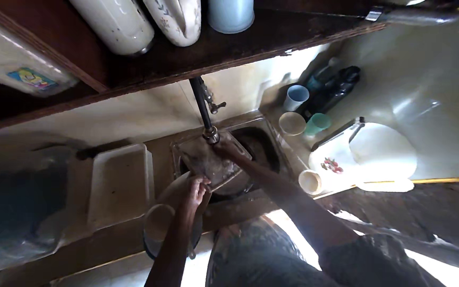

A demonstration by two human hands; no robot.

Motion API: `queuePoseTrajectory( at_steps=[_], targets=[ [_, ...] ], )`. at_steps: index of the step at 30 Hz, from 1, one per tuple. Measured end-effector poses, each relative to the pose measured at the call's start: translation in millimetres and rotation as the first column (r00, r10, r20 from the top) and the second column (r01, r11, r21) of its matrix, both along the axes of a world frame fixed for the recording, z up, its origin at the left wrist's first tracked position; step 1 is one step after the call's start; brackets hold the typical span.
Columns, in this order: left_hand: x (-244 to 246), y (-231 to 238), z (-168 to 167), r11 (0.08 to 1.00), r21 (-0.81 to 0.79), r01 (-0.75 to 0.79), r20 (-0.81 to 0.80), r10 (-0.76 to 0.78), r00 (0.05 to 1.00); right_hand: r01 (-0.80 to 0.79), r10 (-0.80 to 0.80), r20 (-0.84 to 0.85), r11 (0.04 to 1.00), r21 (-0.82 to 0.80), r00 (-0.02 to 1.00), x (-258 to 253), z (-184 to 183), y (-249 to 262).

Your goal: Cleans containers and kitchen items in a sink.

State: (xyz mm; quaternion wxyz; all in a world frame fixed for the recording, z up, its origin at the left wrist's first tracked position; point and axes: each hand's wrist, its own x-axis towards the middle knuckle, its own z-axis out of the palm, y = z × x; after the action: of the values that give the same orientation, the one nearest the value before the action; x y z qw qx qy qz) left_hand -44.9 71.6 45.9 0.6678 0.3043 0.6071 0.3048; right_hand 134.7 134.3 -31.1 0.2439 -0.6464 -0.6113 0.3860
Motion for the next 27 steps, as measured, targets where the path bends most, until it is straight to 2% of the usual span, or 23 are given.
queuePoseTrajectory(
  at_steps=[2,3,5,6,8,10,12,15,18,19,21,23,25,26,27],
  targets=[
    [0.1,-13.3,4.2,1.000,0.029,0.003,-0.004,-0.003,1.000,0.055,-0.054,0.191,0.998,-0.005,0.980,22.0,-23.5,20.4],
    [0.9,-17.5,3.8,0.999,0.034,0.003,-0.004,-0.003,1.000,0.084,-0.080,0.218,0.996,-0.008,0.973,18.9,-21.7,20.8],
    [4.2,-13.5,1.2,1.000,0.010,-0.018,-0.023,0.018,1.000,0.161,-0.160,0.110,0.987,-0.001,0.981,-9.9,3.7,5.3],
    [4.8,-8.8,-0.1,0.999,-0.002,-0.037,-0.034,0.036,0.999,0.150,-0.150,0.029,0.989,0.001,0.988,-27.8,17.8,-8.1],
    [0.6,1.0,-4.9,0.998,-0.010,-0.068,-0.050,0.067,0.996,-0.037,0.044,-0.068,0.995,0.094,0.997,-51.4,34.8,-38.4],
    [-5.6,2.5,-5.8,0.998,-0.006,-0.065,-0.080,0.065,0.995,-0.149,0.171,-0.125,0.975,0.164,0.977,-43.3,30.2,-46.1],
    [-9.9,-10.7,-3.1,0.998,0.004,-0.056,-0.106,0.056,0.993,-0.073,0.080,-0.049,0.989,0.132,0.996,-13.3,0.3,-31.7],
    [-17.6,-29.2,7.5,0.999,0.034,-0.040,-0.056,0.042,0.998,0.135,-0.134,0.084,0.991,-0.002,0.987,41.3,-42.5,4.2],
    [-13.8,-37.1,8.5,1.000,0.021,-0.011,-0.014,0.012,1.000,0.235,-0.216,0.131,0.959,-0.158,0.968,33.4,-23.9,26.0],
    [-9.3,-33.2,7.1,1.000,-0.002,-0.024,-0.022,0.024,0.999,0.240,-0.225,0.105,0.957,-0.162,0.969,16.8,-8.7,26.7],
    [-2.2,-22.6,2.2,0.998,-0.032,-0.046,-0.053,0.044,0.998,0.263,-0.269,-0.069,0.961,-0.086,0.961,-26.9,15.8,13.3],
    [-2.6,-10.6,-0.6,0.998,-0.032,-0.051,-0.072,0.049,0.996,0.086,-0.080,-0.142,0.996,0.036,0.987,-61.0,26.6,-7.1],
    [-7.8,1.5,-2.1,0.999,-0.015,-0.031,-0.073,0.030,0.997,-0.118,0.133,-0.131,0.986,0.118,0.982,-62.5,28.6,-13.2],
    [-7.9,4.3,-2.7,1.000,-0.010,-0.021,-0.073,0.021,0.997,-0.133,0.151,-0.131,0.982,0.134,0.980,-55.1,25.7,-9.0],
    [-5.4,3.1,-2.8,1.000,-0.014,-0.027,-0.068,0.026,0.997,-0.070,0.085,-0.150,0.992,0.104,0.985,-46.0,20.5,-1.5]
  ],
)
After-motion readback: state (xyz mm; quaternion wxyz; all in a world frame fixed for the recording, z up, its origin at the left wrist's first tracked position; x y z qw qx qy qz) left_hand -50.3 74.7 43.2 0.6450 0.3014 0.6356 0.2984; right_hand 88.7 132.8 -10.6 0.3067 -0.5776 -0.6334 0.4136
